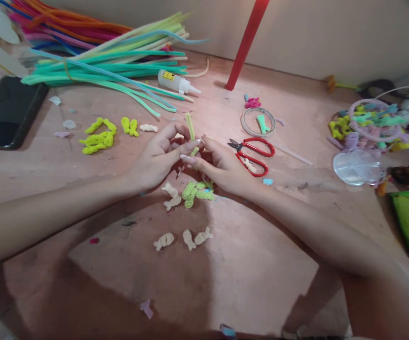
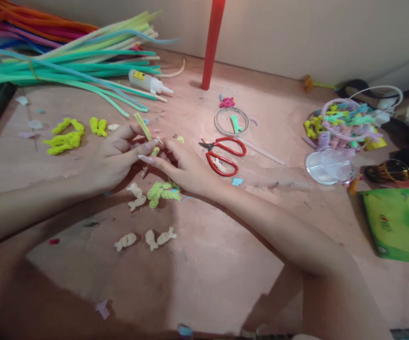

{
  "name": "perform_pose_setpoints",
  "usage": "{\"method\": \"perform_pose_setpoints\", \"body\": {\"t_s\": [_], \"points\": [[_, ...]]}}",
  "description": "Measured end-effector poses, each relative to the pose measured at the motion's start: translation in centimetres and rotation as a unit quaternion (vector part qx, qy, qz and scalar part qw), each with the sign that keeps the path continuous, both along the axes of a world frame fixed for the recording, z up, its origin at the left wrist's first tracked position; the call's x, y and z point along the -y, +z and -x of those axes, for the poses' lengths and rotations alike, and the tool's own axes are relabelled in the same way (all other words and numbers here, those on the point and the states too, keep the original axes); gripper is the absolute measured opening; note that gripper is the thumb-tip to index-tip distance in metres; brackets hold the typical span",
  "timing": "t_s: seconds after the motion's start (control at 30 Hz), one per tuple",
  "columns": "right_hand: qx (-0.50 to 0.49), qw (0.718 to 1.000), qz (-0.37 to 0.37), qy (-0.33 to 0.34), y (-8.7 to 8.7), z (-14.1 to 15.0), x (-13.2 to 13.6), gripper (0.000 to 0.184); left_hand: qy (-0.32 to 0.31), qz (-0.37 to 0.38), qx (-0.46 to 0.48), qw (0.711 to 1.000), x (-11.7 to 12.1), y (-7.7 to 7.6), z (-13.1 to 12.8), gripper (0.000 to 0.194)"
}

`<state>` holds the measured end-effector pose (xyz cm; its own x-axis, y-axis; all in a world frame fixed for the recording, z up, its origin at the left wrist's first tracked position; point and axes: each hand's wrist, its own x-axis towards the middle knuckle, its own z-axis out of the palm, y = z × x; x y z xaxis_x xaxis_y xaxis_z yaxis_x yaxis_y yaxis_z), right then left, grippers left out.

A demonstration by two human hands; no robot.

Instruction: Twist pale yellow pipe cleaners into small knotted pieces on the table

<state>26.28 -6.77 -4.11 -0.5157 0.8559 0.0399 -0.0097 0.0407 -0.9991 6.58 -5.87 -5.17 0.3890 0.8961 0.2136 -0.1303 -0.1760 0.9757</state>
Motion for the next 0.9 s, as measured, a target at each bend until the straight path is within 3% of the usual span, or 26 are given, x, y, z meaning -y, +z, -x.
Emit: {"method": "perform_pose_setpoints", "body": {"t_s": [0.17, 0.3, 0.43, 0.63, 0.8, 0.9], "points": [[0.037, 0.998, -0.046, -0.023, 0.0, -0.1, 0.2, 0.022, -0.004, 0.062, 0.025, 0.998, -0.1, 0.4, 0.0, 0.035], [0.019, 0.998, -0.059, -0.003, 0.1, -0.1, 0.1, 0.028, 0.022, 0.069, 0.048, 0.996, 0.0, 0.8, -0.2, 0.035], [0.019, 0.998, -0.060, -0.004, 0.2, -0.1, 0.2, 0.038, 0.012, 0.059, 0.021, 0.998, -0.2, 0.3, -0.1, 0.035], [-0.033, 0.998, -0.009, 0.048, 0.1, -0.3, 0.0, 0.049, -0.020, -0.024, -0.074, 0.997, -0.2, 0.2, 0.2, 0.037], [-0.101, 0.988, 0.032, 0.110, 0.1, -0.4, -0.2, 0.053, 0.018, -0.157, -0.108, 0.981, -0.1, 0.3, 0.1, 0.038], [-0.102, 0.987, 0.062, 0.112, 0.3, -0.4, -0.1, 0.052, -0.013, -0.141, -0.083, 0.986, -0.5, -0.2, 0.3, 0.033]]}}
